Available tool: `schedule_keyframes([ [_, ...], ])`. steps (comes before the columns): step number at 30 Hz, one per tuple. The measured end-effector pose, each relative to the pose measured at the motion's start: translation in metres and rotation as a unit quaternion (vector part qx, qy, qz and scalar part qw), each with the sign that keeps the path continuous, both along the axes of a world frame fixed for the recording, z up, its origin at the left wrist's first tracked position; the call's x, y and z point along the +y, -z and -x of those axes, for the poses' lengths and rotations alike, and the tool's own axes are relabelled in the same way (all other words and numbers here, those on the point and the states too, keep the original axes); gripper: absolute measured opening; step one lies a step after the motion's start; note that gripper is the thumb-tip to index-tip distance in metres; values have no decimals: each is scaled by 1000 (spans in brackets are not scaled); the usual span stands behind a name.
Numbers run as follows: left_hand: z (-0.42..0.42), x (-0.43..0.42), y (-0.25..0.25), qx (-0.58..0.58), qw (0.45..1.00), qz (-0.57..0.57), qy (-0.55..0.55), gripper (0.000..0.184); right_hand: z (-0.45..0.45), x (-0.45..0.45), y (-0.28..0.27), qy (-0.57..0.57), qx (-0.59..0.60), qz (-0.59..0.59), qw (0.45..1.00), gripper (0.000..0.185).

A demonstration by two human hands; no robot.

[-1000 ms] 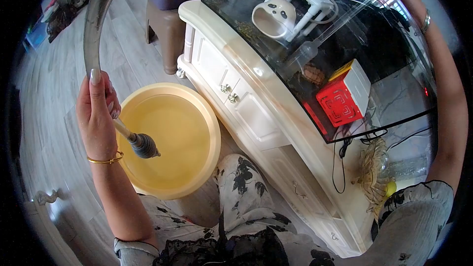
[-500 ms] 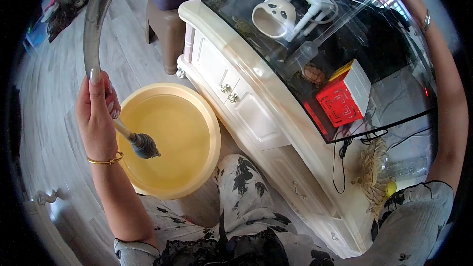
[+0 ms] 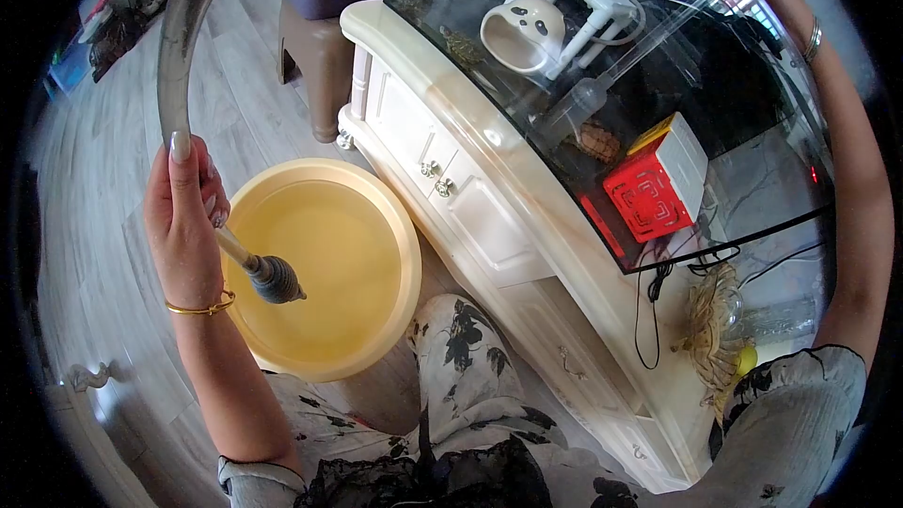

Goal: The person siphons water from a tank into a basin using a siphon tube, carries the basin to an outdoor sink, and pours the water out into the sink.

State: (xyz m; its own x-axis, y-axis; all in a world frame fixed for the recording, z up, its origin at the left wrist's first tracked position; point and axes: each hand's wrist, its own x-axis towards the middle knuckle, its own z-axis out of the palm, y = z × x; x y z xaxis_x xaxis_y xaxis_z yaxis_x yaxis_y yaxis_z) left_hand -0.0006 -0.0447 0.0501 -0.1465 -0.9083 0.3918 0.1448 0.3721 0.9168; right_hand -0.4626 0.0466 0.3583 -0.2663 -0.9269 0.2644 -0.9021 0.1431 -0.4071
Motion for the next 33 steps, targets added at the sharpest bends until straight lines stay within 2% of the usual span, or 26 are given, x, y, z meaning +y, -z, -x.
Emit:
schedule_keyframes([
  [9,-1,0,0,10,1000,-5,8,26,6,0,-3,13,-13,-10,1000,31],
  [12,0,0,-1,10,1000,-10,6,26,0,1,3,3,-63,20,998,32],
  [15,0,0,-1,8,1000,-11,5,25,5,-1,-4,2,-46,-30,998,34],
  [18,0,0,0,7,1000,-14,6,26,1,1,4,6,-34,25,999,35],
  [28,0,-2,1,9,1000,-8,10,26,-1,-2,3,-15,-17,20,1000,36],
  [30,0,-2,1,5,1000,-5,4,26,0,0,4,-22,-18,10,1000,36],
  [33,0,-2,2,7,1000,-8,4,27,7,-2,-5,-13,-52,-69,996,37],
])
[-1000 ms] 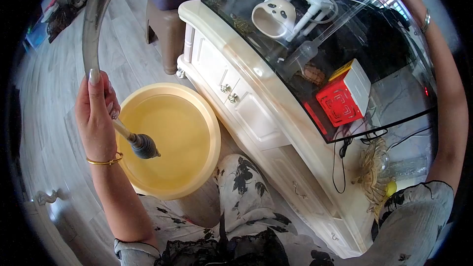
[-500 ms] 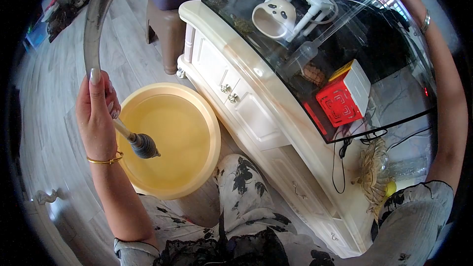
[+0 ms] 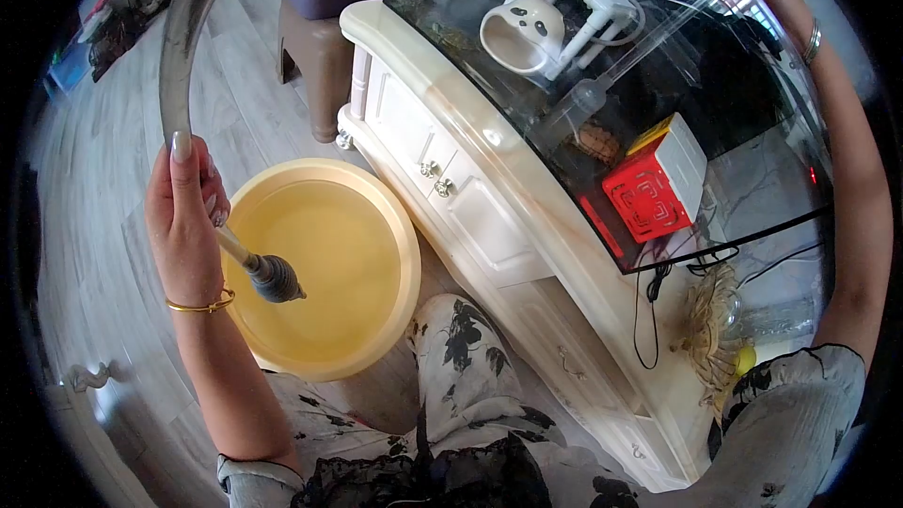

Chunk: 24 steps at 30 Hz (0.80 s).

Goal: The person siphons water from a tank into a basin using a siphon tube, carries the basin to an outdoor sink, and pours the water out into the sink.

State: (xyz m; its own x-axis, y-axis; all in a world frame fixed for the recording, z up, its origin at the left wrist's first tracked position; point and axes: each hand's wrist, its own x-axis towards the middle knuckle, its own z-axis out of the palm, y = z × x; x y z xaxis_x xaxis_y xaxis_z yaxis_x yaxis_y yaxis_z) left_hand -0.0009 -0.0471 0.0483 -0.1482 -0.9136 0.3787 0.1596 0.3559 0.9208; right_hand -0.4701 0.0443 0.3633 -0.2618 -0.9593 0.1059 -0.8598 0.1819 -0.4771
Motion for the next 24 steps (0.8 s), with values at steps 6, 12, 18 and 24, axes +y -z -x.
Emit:
schedule_keyframes([
  [6,0,0,0,5,1000,-5,3,26,2,2,1,-8,-1,19,1000,39],
  [12,1,0,0,0,1000,-5,1,26,5,4,2,-9,0,44,999,41],
  [18,0,0,0,-4,1000,1,-1,26,1,4,2,-9,32,40,999,40],
  [24,0,0,1,-3,1000,6,1,26,-9,3,2,11,48,19,999,37],
])
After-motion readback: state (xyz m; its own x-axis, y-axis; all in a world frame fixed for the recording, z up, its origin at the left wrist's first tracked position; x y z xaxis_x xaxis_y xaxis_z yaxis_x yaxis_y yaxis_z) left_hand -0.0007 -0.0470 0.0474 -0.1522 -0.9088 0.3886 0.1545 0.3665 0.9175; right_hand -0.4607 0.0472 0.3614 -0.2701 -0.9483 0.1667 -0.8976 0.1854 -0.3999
